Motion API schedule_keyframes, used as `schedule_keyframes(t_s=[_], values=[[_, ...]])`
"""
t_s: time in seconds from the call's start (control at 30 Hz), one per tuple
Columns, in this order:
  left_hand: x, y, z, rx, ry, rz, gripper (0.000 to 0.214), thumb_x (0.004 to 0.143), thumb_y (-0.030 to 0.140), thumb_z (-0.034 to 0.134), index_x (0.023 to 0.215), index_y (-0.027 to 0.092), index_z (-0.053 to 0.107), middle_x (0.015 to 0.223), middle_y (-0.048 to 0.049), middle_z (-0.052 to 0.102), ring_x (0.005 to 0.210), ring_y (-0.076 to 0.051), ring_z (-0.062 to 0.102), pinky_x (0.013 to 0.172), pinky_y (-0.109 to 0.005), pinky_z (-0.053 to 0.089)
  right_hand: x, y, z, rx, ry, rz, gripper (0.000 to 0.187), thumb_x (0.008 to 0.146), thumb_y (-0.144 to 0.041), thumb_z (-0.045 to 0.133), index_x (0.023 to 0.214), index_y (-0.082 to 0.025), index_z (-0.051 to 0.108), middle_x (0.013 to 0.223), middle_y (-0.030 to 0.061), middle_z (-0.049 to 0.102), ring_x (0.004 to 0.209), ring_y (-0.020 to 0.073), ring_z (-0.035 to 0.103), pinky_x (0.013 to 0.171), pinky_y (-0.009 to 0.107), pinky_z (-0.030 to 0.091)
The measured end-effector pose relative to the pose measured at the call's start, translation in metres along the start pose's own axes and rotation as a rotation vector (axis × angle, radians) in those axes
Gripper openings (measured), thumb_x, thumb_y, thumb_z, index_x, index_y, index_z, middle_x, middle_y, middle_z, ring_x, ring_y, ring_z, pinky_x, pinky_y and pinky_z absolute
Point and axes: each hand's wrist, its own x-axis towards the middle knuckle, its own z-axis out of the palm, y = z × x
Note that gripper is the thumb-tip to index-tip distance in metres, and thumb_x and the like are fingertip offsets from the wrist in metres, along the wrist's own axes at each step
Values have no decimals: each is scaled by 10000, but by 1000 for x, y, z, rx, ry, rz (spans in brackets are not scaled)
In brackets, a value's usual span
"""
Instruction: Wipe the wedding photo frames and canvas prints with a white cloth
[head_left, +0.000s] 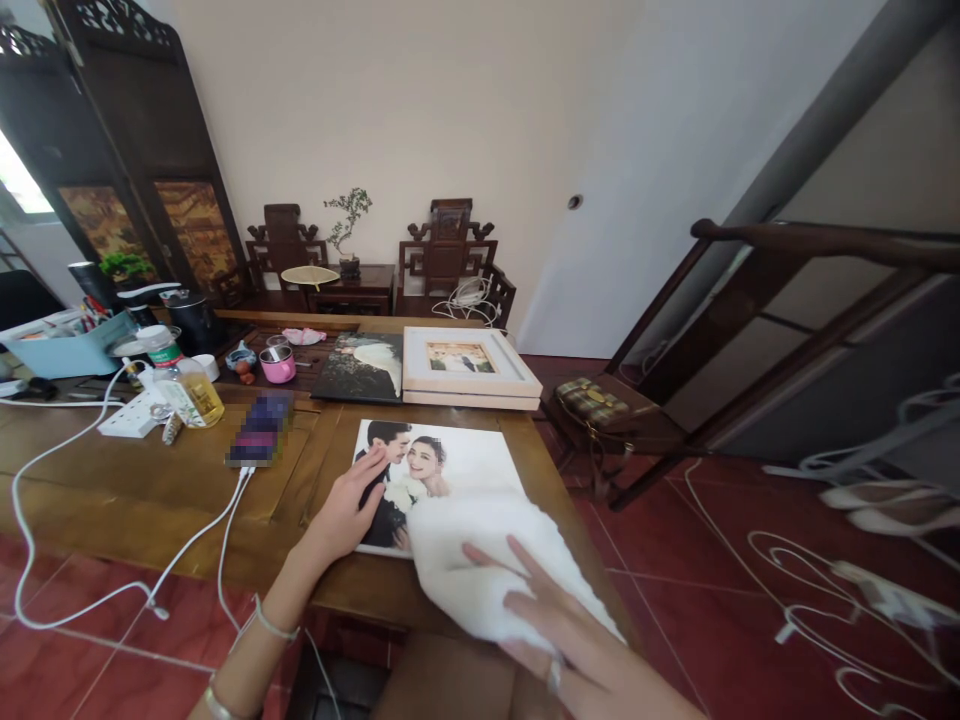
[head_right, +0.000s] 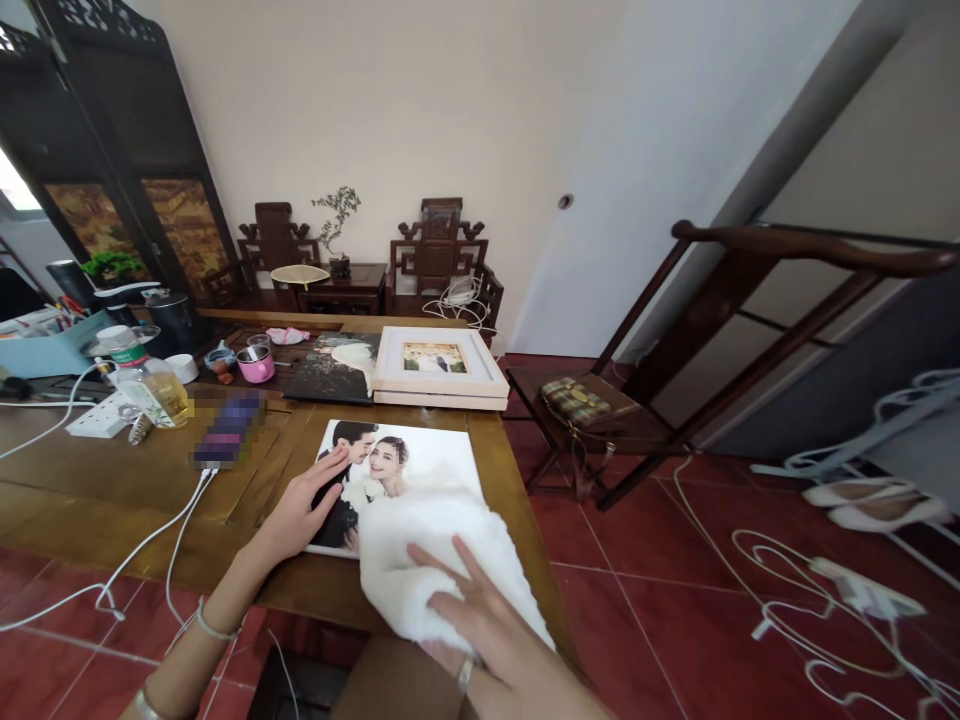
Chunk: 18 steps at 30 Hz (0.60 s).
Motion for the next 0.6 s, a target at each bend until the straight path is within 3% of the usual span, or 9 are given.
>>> schedule_keyframes(t_s=[0.13, 0.37, 0.5, 0.6], values=[[0, -1, 0, 9, -3, 4, 397, 888, 206, 421, 1276, 210, 504, 1396, -70, 430, 1307, -206, 380, 1092, -444, 318, 12, 11, -7, 51, 36, 94, 490, 838, -582, 427, 1115, -226, 618, 1431, 72, 362, 1335, 311, 254, 1066, 500, 280], [-1, -1, -1, 6, -28, -13, 394, 899, 225, 405, 1282, 206, 498, 1398, -73, 429, 1327, -198, 345, 1106, -434, 290, 108, 47, -38, 1, 282, 123, 506, 880, -527, 339, 1182, -200, 579, 1365, 64, 473, 1366, 307, 155, 1093, 527, 170], [-1, -2, -1, -10, -25, -7, 385, 904, 235, 403, 1274, 208, 505, 1400, -72, 428, 1326, -199, 347, 1108, -431, 285, 141, 41, -38, -75, 344, 45, 447, 911, -434, 303, 1178, -188, 563, 1307, 83, 533, 1317, 281, 314, 1103, 522, 125], [-1, -2, -1, -37, -19, -8, 385, 910, 237, 389, 1279, 211, 499, 1403, -68, 427, 1323, -199, 353, 1115, -426, 274, 146, 26, -28, -95, 323, -42, 366, 915, -380, 334, 1120, -216, 588, 1262, 51, 574, 1257, 245, 413, 1113, 513, 56]])
